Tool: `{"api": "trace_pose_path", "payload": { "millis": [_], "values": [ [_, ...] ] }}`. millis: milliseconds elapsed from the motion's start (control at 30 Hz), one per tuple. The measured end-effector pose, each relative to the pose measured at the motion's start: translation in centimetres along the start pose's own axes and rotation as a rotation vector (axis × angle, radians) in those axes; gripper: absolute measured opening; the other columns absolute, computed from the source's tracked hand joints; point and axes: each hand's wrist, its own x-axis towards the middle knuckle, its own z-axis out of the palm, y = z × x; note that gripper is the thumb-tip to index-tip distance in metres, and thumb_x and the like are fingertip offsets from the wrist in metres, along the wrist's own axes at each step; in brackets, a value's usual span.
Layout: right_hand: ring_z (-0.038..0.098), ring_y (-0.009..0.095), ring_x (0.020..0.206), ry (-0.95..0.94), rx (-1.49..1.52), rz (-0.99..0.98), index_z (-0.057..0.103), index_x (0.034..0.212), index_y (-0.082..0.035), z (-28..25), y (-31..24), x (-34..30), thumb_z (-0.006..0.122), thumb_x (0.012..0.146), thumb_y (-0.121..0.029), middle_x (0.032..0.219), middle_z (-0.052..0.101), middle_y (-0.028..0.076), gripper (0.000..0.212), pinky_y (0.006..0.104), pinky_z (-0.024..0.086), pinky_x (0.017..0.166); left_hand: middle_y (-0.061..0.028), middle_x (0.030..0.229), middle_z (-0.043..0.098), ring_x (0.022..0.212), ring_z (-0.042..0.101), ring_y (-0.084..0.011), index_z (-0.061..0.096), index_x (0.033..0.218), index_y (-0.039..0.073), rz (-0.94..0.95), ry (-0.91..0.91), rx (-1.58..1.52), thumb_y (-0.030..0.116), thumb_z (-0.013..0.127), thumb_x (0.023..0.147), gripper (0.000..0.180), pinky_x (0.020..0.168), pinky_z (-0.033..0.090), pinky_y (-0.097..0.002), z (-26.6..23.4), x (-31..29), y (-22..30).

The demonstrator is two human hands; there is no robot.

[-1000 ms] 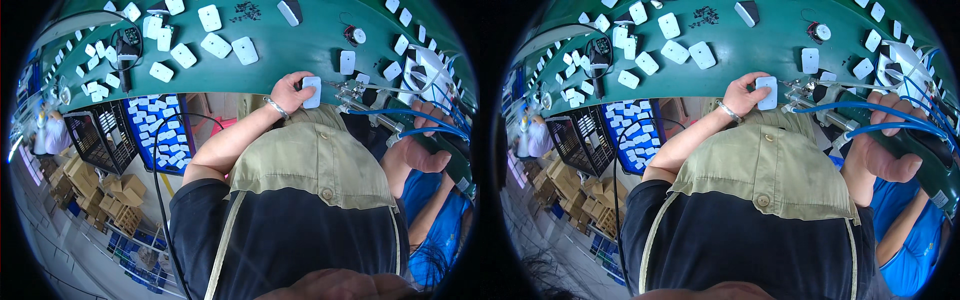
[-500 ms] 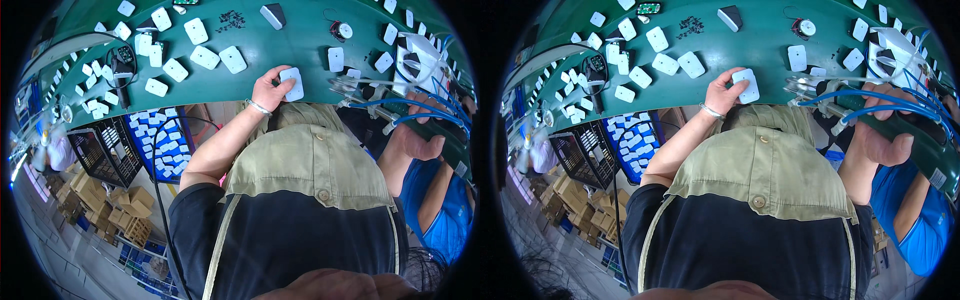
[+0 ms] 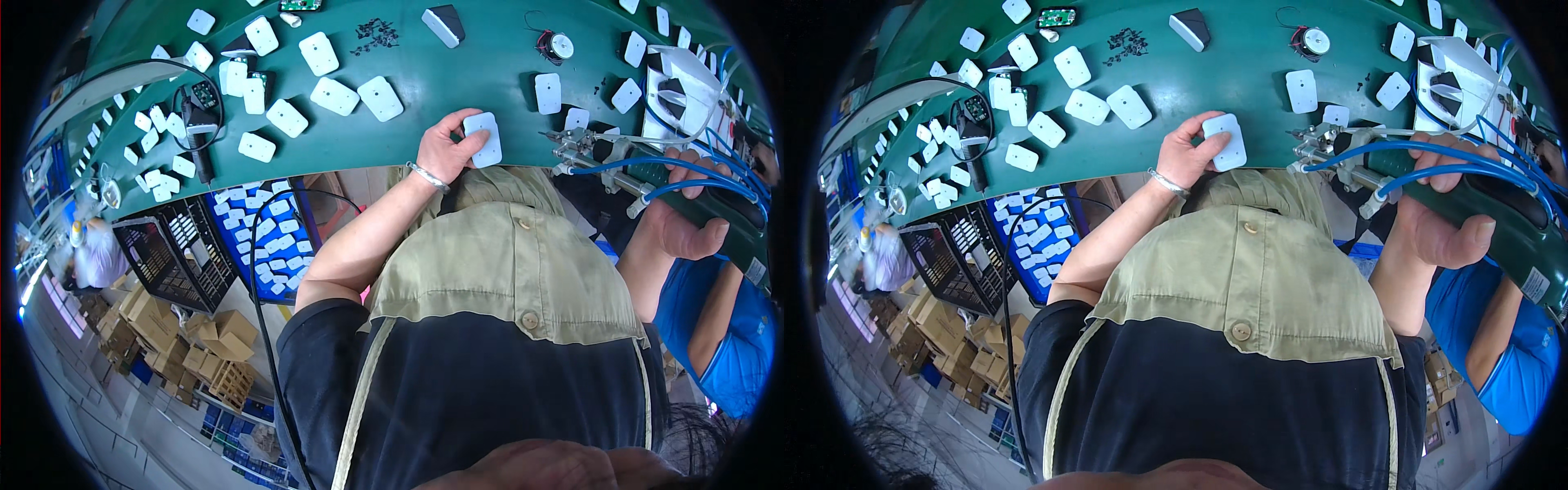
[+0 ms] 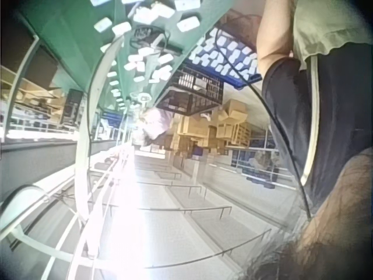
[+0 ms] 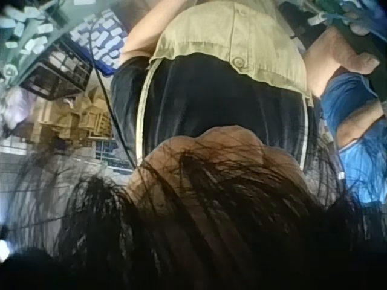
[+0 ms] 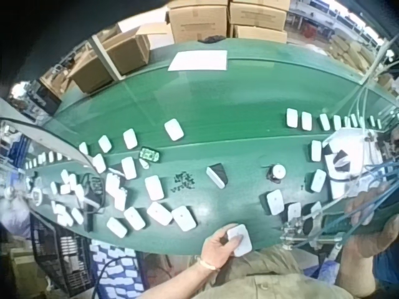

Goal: Assembling small electronic components into plastic housings using a pneumatic screwdriver.

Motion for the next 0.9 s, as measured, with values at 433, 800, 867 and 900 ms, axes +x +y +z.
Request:
{"api": "trace_pose_path", "payload": {
  "millis": [433,800,867,900],
  "values": [
    [0.041,0.016,0.068,-0.124,0.109,0.08,0.048,0.092,-0.01,-0.4,0.5,0.1,0.059,0.064,-0.042,0.07,0.047,0.001,0.044,0.0316,0.029,0.07,-0.0018,0.076,0.052,0.064,0.057,-0.0104,0.053,0.105,0.005,-0.036,0.004,-0.021,0.01,0.063,0.073,0.034,0.049,0.051,-0.0228,0.1,-0.4,0.2],
    [0.042,0.017,0.066,-0.184,0.056,-0.018,0.045,0.108,-0.007,-0.6,0.6,0.5,0.054,0.069,-0.049,0.073,0.05,0.002,0.058,0.0325,0.032,0.071,-0.002,0.076,0.052,0.063,0.057,-0.0106,0.054,0.104,0.005,-0.04,0.013,-0.034,0.01,0.063,0.073,0.033,0.049,0.051,-0.0228,0.4,-0.1,0.2],
    [0.041,0.017,0.066,-0.167,0.059,-0.016,0.045,0.109,-0.007,-0.7,0.7,0.5,0.054,0.069,-0.049,0.073,0.05,0.002,0.059,0.0322,0.032,0.069,-0.0019,0.076,0.052,0.063,0.057,-0.0102,0.054,0.103,0.004,-0.037,0.016,-0.017,0.011,0.063,0.072,0.032,0.048,0.05,-0.0225,0.3,-0.1,0.1],
    [0.04,0.017,0.066,-0.148,0.06,-0.016,0.046,0.109,-0.006,-0.9,0.7,0.5,0.054,0.069,-0.05,0.073,0.049,0.002,0.06,0.0319,0.032,0.068,-0.0019,0.076,0.052,0.063,0.057,-0.0102,0.054,0.103,0.004,-0.038,0.018,-0.018,0.011,0.063,0.072,0.032,0.048,0.05,-0.0225,0.3,-0.1,-0.1]
  ]
}}
